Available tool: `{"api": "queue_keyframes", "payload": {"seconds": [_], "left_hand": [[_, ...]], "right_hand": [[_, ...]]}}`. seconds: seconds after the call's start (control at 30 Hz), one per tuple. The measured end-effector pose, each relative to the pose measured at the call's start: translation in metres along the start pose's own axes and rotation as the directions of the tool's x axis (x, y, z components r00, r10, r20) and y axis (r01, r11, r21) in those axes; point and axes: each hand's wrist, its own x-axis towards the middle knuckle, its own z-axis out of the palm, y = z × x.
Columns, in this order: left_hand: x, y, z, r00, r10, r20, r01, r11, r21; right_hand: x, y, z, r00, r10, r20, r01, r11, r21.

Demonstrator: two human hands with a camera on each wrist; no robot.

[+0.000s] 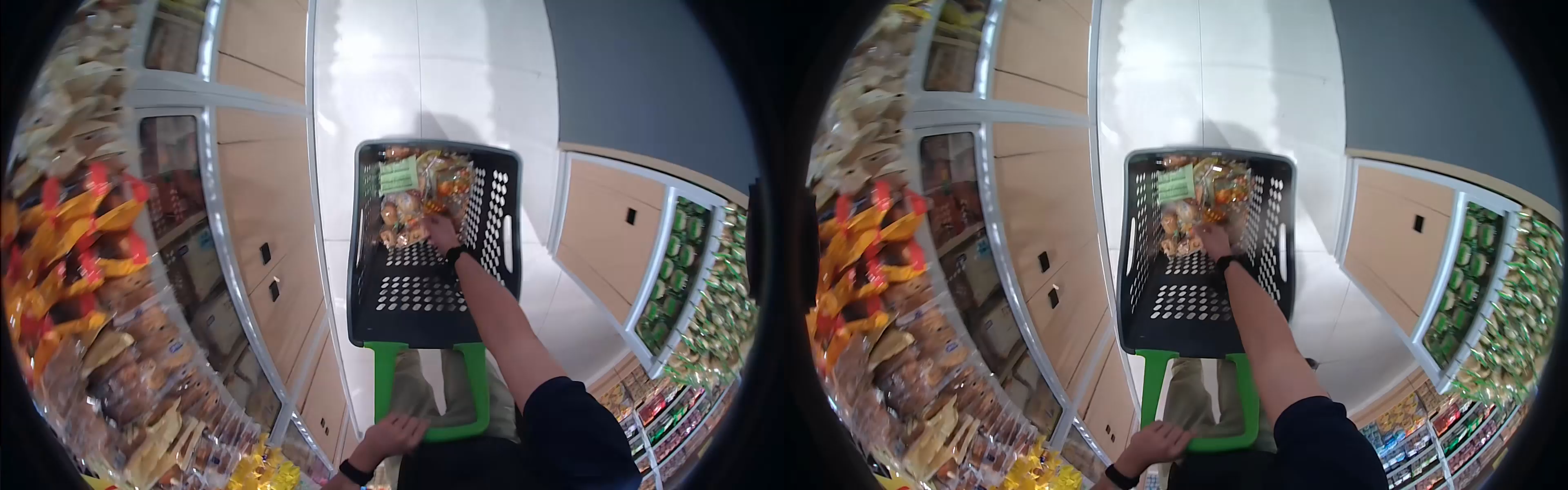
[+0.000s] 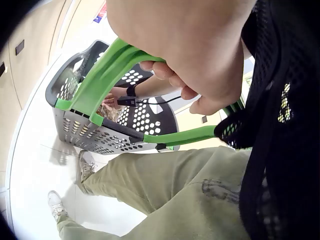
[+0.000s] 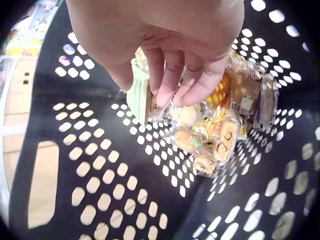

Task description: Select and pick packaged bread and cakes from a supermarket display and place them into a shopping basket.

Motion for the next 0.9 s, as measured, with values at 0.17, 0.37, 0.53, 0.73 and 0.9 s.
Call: {"api": "queue_keyframes", "payload": {"seconds": [0.17, 0.37, 0.53, 0.73, 0.9], "left_hand": [[0.009, -0.016, -0.002, 0.999, -0.01, 0.05, 0.01, 1.0, 0.008], [-0.013, -0.001, -0.005, 0.979, -0.1, 0.177, 0.132, 0.975, -0.181], [0.002, -0.02, 0.006, 0.999, -0.012, 0.044, 0.015, 0.997, -0.076], [0.015, -0.018, -0.014, 0.997, -0.026, 0.077, 0.032, 0.996, -0.079], [0.021, -0.01, -0.029, 0.996, -0.084, 0.034, 0.086, 0.994, -0.063]], "right_hand": [[0.037, -0.069, 0.019, 0.941, 0.29, -0.173, -0.196, 0.887, 0.417], [0.098, -0.028, 0.022, 0.942, 0.317, -0.114, -0.21, 0.817, 0.537], [0.091, -0.044, 0.012, 0.958, 0.245, -0.148, -0.09, 0.751, 0.655], [0.022, -0.059, -0.008, 0.971, 0.223, -0.09, -0.072, 0.625, 0.777], [-0.068, -0.13, -0.052, 0.994, 0.066, 0.084, -0.106, 0.541, 0.835]]}}
